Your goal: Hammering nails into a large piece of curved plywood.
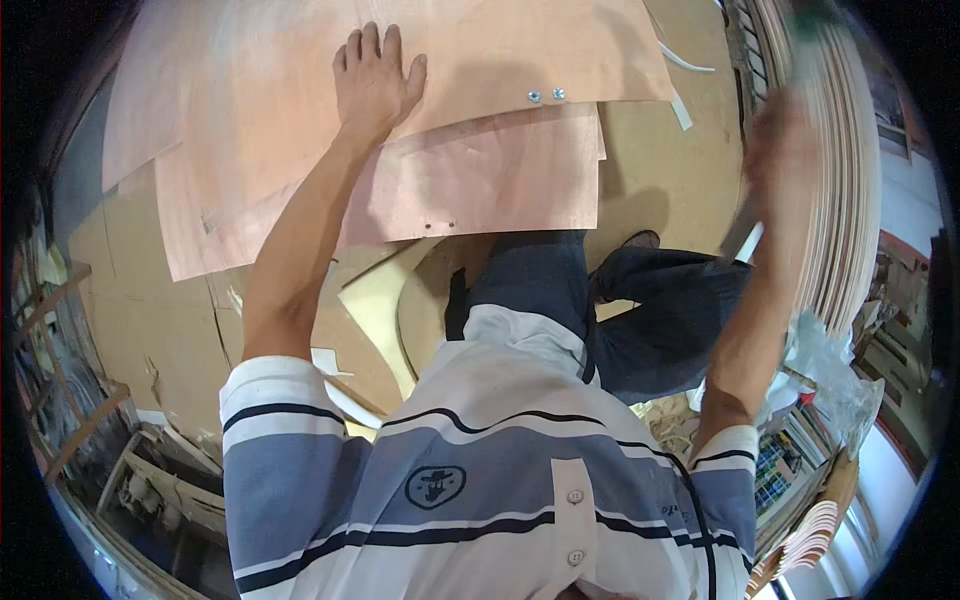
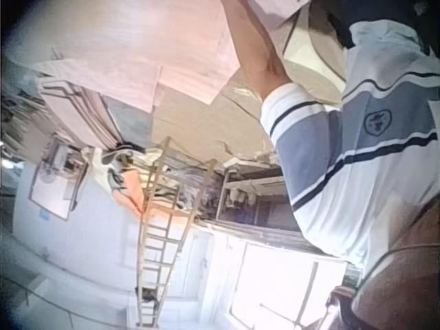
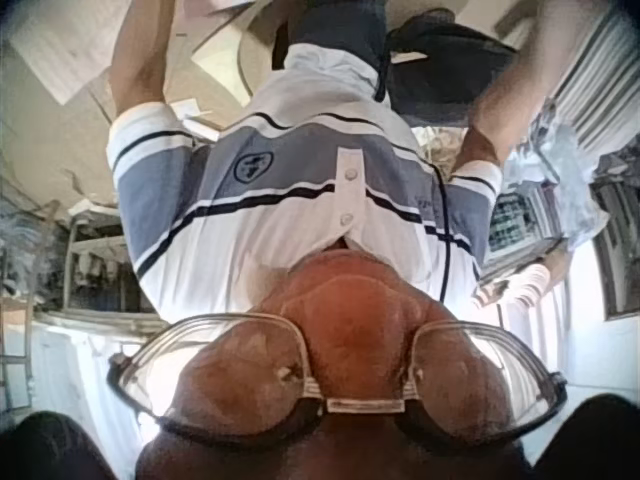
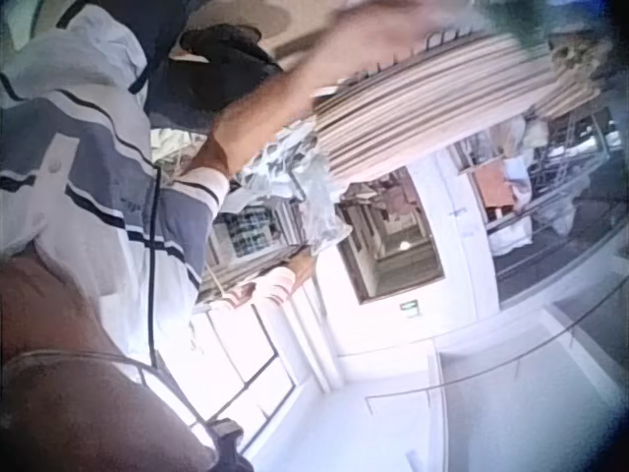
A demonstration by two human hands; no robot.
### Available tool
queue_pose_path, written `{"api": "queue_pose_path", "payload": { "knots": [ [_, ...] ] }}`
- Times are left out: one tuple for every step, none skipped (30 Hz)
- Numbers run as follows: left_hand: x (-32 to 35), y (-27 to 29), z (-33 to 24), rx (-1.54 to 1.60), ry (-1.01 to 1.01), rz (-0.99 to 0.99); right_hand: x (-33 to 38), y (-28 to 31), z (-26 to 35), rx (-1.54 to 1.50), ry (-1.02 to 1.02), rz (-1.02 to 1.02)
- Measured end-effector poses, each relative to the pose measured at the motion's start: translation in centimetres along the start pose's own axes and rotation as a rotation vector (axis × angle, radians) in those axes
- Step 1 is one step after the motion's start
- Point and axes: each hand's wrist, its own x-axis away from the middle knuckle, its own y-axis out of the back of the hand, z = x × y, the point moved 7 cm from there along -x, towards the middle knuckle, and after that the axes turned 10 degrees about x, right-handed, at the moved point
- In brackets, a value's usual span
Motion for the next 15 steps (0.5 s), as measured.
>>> {"api": "queue_pose_path", "payload": {
  "knots": [
    [0.2,-0.2,-0.1,-0.005,0.002,0.007,-1.9,4.3,2.4,0.156,0.22,-0.144],
    [0.2,-0.1,-0.3,-0.015,0.003,0.01,-1.4,3.9,1.6,0.161,0.215,-0.137],
    [-0.4,-0.3,-0.7,-0.004,-0.002,0.009,-0.8,2.5,0.4,0.46,0.2,-0.17],
    [-0.1,0.3,-0.1,-0.034,0.003,0.015,0.0,-0.5,-0.5,0.725,0.194,-0.197],
    [0.0,0.4,0.0,-0.041,0.003,0.017,1.2,-3.0,-1.5,1.014,0.182,-0.223],
    [-0.4,0.0,-0.4,-0.038,-0.015,0.005,2.4,-4.8,-2.8,1.317,0.159,-0.251],
    [-0.5,0.1,-0.2,-0.045,-0.012,0.001,3.4,-6.9,-3.3,1.597,0.136,-0.283],
    [-0.6,0.0,-0.1,-0.03,0.009,0.025,5.4,-8.8,-1.2,1.6,0.133,-0.286],
    [-0.7,-0.6,-0.9,0.004,0.017,0.055,8.2,-11.6,0.1,0.885,-0.08,0.127],
    [0.4,-1.0,-1.7,0.018,0.012,0.079,11.7,-14.6,1.6,0.125,-0.271,0.493],
    [0.8,-1.1,-1.9,-0.028,0.017,0.058,10.9,-14.5,0.7,0.111,-0.243,0.496],
    [-0.9,-1.4,-1.5,-0.075,-0.004,0.011,8.6,-14.9,-1.5,-0.057,-0.285,0.47],
    [-1.4,-1.4,-1.5,-0.071,-0.022,0.015,8.5,-14.8,-3.1,-0.21,-0.359,0.468],
    [-1.0,-0.6,-2.1,-0.023,-0.022,0.009,6.4,-11.7,-2.4,-0.173,-0.265,0.422],
    [0.0,0.7,-1.5,-0.009,-0.003,-0.001,3.9,-7.0,-0.3,0.027,-0.054,0.234]
  ]
}}
